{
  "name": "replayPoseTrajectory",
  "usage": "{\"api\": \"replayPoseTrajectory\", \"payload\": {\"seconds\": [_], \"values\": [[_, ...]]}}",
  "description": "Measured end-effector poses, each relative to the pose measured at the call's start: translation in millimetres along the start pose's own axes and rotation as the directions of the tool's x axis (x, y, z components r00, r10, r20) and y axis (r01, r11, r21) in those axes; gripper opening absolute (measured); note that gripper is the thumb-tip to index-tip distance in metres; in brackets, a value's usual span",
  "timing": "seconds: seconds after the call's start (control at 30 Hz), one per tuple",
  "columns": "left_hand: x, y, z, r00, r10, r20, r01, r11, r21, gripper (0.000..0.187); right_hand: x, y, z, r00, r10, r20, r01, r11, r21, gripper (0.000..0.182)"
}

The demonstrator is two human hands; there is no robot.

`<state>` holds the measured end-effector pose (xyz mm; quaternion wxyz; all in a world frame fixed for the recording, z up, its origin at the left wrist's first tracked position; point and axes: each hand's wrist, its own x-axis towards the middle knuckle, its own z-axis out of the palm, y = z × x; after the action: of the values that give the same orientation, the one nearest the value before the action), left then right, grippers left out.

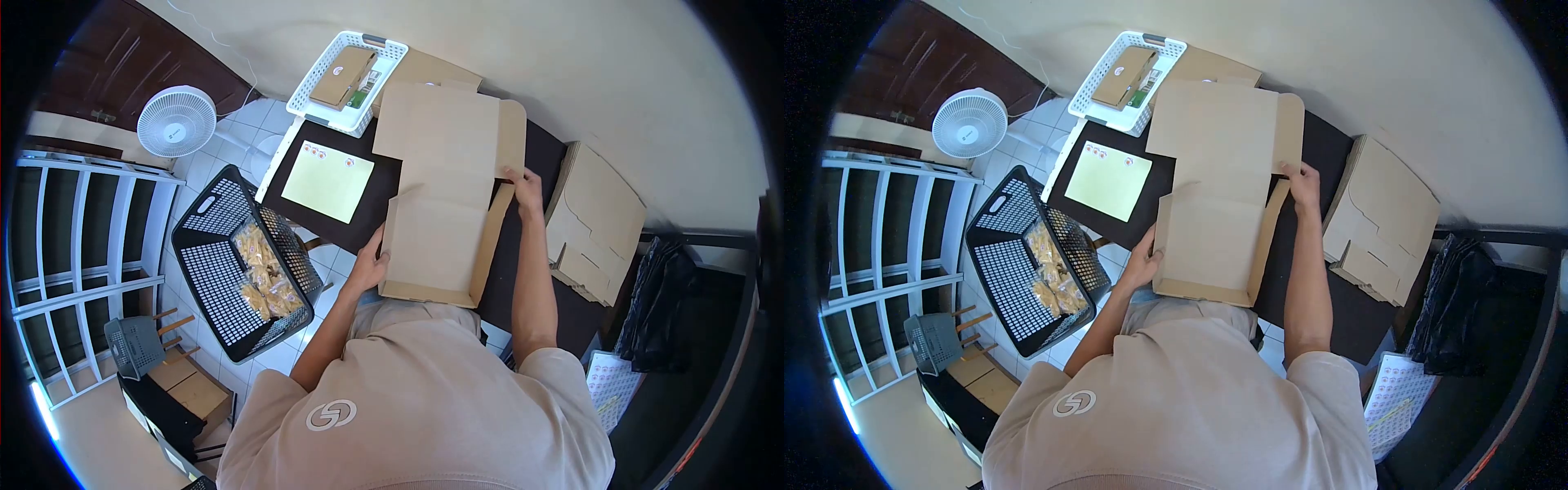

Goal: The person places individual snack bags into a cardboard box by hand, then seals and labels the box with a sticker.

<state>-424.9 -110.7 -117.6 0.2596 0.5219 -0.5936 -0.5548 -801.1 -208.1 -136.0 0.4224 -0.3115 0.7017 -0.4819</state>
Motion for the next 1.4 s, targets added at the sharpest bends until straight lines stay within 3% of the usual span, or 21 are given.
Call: {"api": "replayPoseTrajectory", "payload": {"seconds": [0.07,0.1,0.13,0.2,0.27,0.33,0.43,0.5,0.53,0.6,0.77,0.8,0.87,0.93,0.97,1.03,1.1,1.23,1.4], "values": [[-1.3,-3.3,0.2,1.000,0.015,-0.006,-0.015,0.999,-0.049,0.065,0.4,-16.6,-10.0,0.992,-0.002,0.126,-0.010,0.996,0.092,0.025],[-0.5,-6.2,-0.1,1.000,0.029,-0.013,-0.030,0.995,-0.097,0.064,-8.8,-38.5,-12.6,0.975,0.129,0.179,-0.161,0.970,0.179,0.025],[0.8,-11.6,-0.5,0.999,0.030,-0.012,-0.031,0.995,-0.097,0.064,-11.4,-45.8,-16.6,0.976,0.128,0.178,-0.160,0.971,0.179,0.025],[3.1,-14.5,-1.0,0.994,0.106,-0.006,-0.106,0.988,-0.114,0.063,-11.7,-52.2,-27.2,0.947,0.087,0.308,-0.202,0.908,0.367,0.027],[2.5,-9.0,1.7,0.997,0.078,0.004,-0.076,0.982,-0.172,0.063,-6.3,-40.1,-30.6,0.940,0.078,0.331,-0.210,0.899,0.385,0.029],[4.0,6.5,4.1,0.999,0.051,0.012,-0.047,0.973,-0.227,0.062,-5.5,-28.3,-27.5,0.958,0.149,0.244,-0.226,0.918,0.325,0.029],[9.7,16.2,7.2,0.999,-0.028,0.020,0.030,0.994,-0.108,0.060,-3.4,0.4,-13.1,0.973,0.198,0.121,-0.219,0.955,0.198,0.031],[16.9,10.8,7.8,0.997,-0.064,0.043,0.059,0.994,0.097,0.061,-14.8,-0.2,-1.0,0.964,0.258,-0.066,-0.251,0.962,0.104,0.031],[20.6,7.3,7.3,0.997,-0.062,0.042,0.058,0.993,0.098,0.061,-16.9,4.8,-0.8,0.964,0.257,-0.064,-0.249,0.963,0.105,0.031],[28.1,0.9,5.7,0.998,-0.046,0.042,0.033,0.962,0.273,0.062,-23.4,10.2,3.4,0.977,0.211,0.034,-0.214,0.963,0.164,0.031],[61.1,10.9,11.3,0.997,-0.002,-0.072,0.003,1.000,0.007,0.056,-24.4,23.1,4.5,0.969,0.248,0.017,-0.246,0.946,0.211,0.019],[68.5,14.9,11.9,0.996,0.002,-0.084,-0.007,0.998,-0.065,0.052,-22.2,25.9,3.3,0.969,0.248,0.018,-0.248,0.959,0.138,0.016],[84.1,11.1,13.6,0.996,0.042,-0.076,-0.043,0.999,-0.005,0.048,-21.3,34.1,5.9,0.969,0.246,0.020,-0.247,0.967,0.063,0.014],[95.5,3.4,16.4,0.994,0.086,-0.069,-0.082,0.995,0.052,0.044,-21.8,49.3,15.4,0.999,0.049,-0.023,-0.050,0.998,-0.031,0.025],[98.6,-0.4,17.6,0.988,0.122,-0.094,-0.111,0.987,0.114,0.041,-23.1,57.8,19.0,0.999,-0.033,-0.013,0.033,0.999,0.011,0.038],[98.9,0.3,18.6,0.981,0.158,-0.117,-0.136,0.975,0.177,0.038,-39.2,41.7,23.5,0.999,0.035,0.003,-0.035,0.999,-0.013,0.042],[95.4,0.8,18.6,0.992,0.079,-0.100,-0.067,0.991,0.113,0.039,-44.4,34.4,25.0,0.992,0.118,0.040,-0.118,0.993,-0.005,0.050],[88.1,-1.8,18.4,0.990,0.083,-0.117,-0.077,0.996,0.049,0.043,-40.3,39.4,23.3,0.991,0.131,0.017,-0.130,0.991,-0.017,0.046],[72.7,-2.9,13.3,0.993,-0.096,-0.067,0.092,0.994,-0.058,0.057,-30.2,48.1,23.4,0.994,0.098,-0.056,-0.103,0.989,-0.108,0.022]]}}
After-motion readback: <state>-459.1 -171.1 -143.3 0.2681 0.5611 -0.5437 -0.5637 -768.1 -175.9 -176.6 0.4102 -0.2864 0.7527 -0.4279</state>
